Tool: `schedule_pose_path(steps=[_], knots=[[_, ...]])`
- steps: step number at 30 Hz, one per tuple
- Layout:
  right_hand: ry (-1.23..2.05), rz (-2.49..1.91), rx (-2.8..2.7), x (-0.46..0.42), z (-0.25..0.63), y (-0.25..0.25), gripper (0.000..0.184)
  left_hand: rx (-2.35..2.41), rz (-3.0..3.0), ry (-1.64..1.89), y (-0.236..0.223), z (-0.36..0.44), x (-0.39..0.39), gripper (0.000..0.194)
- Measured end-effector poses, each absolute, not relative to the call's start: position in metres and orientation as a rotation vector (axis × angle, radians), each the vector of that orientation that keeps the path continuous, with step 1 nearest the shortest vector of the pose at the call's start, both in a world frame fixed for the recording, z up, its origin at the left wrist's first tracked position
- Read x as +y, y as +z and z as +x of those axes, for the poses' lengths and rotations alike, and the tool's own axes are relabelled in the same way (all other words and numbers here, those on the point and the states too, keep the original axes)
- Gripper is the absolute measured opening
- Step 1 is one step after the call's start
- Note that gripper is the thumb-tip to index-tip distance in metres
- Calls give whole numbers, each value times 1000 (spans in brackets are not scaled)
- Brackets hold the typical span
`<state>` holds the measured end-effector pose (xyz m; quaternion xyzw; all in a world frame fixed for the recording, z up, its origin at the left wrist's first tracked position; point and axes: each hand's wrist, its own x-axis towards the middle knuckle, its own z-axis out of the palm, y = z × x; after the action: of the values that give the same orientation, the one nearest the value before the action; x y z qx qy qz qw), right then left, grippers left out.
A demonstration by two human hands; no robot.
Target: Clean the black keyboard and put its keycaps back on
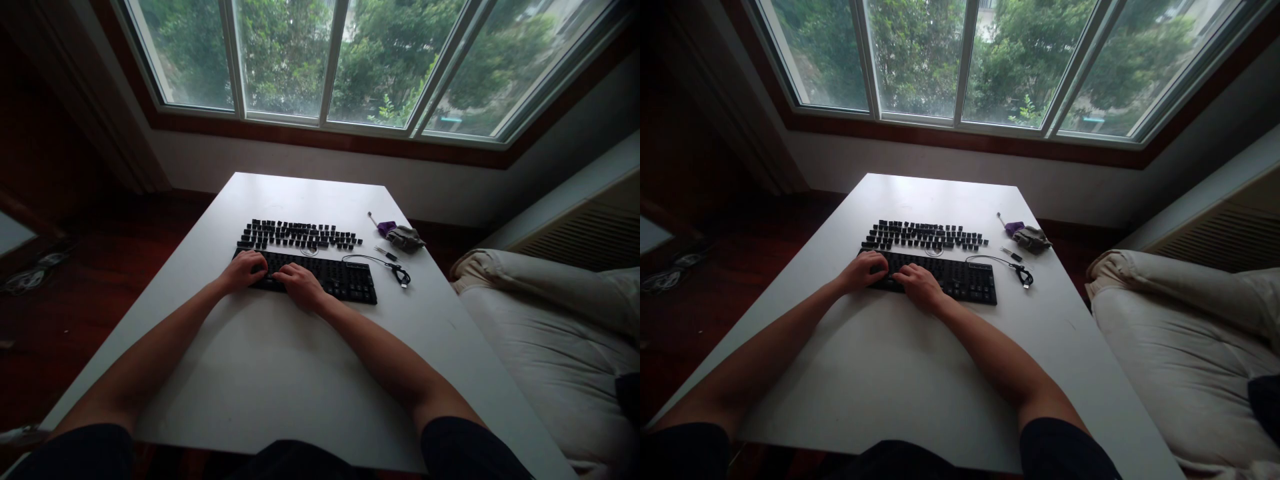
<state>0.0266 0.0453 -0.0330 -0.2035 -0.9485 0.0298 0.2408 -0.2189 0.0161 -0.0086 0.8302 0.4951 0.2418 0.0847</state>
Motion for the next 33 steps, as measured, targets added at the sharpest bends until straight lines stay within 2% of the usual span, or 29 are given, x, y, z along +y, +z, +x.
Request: schedule_pose_path(steps=[6, 21, 33], knots=[[120, -596, -2501, 38, 31, -28, 19, 1763, 2490, 785, -2, -236, 41, 12], [96, -551, -2437, 42, 41, -31, 17, 1715, 2824, 218, 4, -241, 113, 19], [101, -568, -2486, 39, 41, -26, 21, 1604, 2681, 376, -3, -248, 127, 16]])
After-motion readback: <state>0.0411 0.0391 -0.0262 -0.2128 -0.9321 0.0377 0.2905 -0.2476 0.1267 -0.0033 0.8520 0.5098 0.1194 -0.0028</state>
